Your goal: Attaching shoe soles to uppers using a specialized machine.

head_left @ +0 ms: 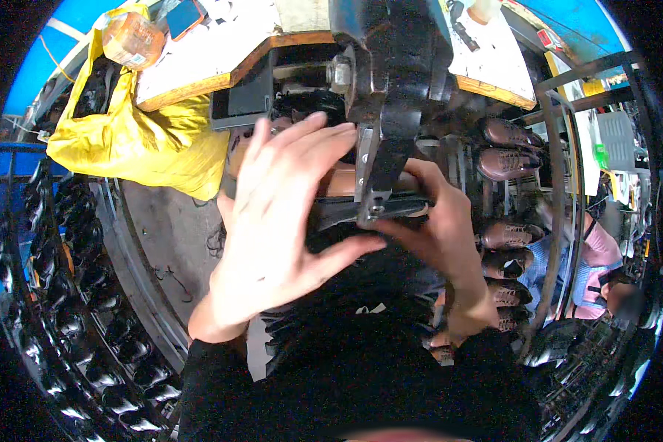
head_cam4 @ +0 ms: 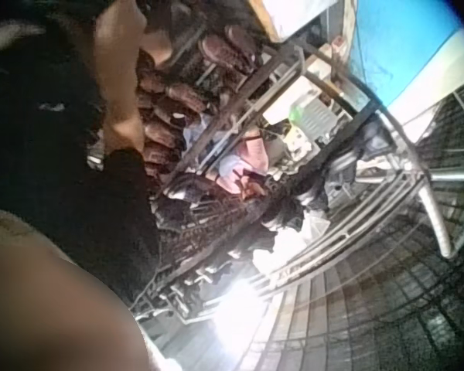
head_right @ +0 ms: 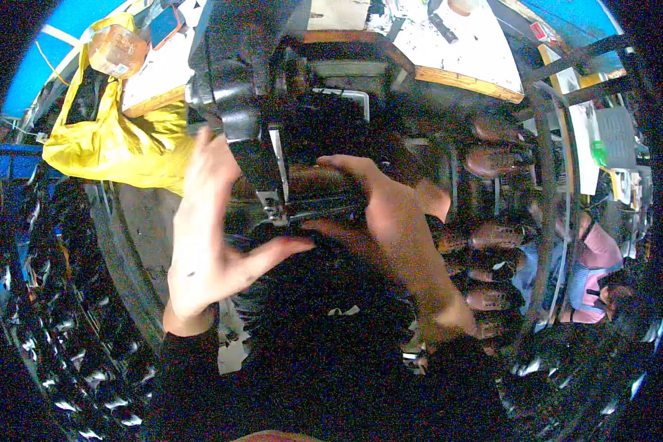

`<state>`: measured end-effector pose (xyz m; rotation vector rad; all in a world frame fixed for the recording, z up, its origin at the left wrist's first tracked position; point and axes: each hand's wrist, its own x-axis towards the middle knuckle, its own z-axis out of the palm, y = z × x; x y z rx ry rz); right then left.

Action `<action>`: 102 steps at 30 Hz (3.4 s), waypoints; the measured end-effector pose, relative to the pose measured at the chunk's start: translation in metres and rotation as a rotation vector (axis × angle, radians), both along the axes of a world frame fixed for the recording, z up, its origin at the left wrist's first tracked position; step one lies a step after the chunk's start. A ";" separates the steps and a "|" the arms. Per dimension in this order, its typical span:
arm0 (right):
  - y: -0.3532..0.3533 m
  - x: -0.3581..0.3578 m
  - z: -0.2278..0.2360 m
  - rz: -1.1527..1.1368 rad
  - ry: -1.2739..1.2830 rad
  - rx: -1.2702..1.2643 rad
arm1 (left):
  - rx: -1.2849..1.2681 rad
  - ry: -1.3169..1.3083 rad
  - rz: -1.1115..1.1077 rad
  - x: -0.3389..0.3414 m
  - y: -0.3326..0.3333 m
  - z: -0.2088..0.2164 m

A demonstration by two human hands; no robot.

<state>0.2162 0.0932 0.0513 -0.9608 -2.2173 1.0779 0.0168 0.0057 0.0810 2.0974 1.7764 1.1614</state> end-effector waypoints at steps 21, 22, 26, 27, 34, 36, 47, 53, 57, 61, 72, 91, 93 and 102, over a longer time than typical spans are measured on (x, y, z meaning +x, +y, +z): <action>-0.011 0.052 -0.182 0.095 0.599 -0.987 | -0.075 -1.297 -0.176 0.030 -0.009 -0.089; -0.004 0.061 -0.174 0.094 0.605 -0.991 | -0.081 -1.292 -0.175 0.033 -0.008 -0.086; 0.031 0.117 -0.155 0.069 0.190 -0.369 | -0.003 -1.560 -0.102 0.047 -0.011 -0.085; 0.040 0.128 -0.145 0.021 0.050 -0.163 | -0.001 -1.606 -0.072 0.048 -0.011 -0.083; 0.074 0.137 -0.063 -0.195 0.139 0.024 | 0.138 -1.594 -0.135 0.039 -0.015 -0.102; 0.076 0.131 -0.046 -0.221 0.138 0.115 | 0.151 -1.604 -0.198 0.033 -0.022 -0.110; 0.058 0.099 -0.001 -0.519 0.748 -0.609 | 0.114 -1.764 -0.048 0.013 -0.040 -0.126; 0.043 0.085 -0.029 -0.016 0.276 0.024 | 0.093 -1.751 0.324 -0.020 -0.067 -0.137; 0.024 0.033 -0.019 0.069 0.326 0.011 | 0.156 -1.657 0.300 -0.047 -0.093 -0.128; 0.011 0.015 -0.004 0.079 0.190 -0.188 | 0.261 -0.774 0.485 -0.047 -0.085 -0.106; 0.004 -0.005 0.033 0.153 -0.180 0.176 | -0.155 -0.187 -0.153 -0.010 -0.005 -0.017; -0.006 0.077 -0.181 0.209 0.257 -0.624 | -0.130 -1.397 -0.023 0.043 -0.027 -0.099; -0.014 0.081 -0.186 0.179 0.196 -0.565 | -0.162 -1.401 0.053 0.043 -0.034 -0.106; -0.026 0.075 -0.167 0.170 0.183 -0.594 | -0.253 -1.337 0.050 0.043 -0.036 -0.102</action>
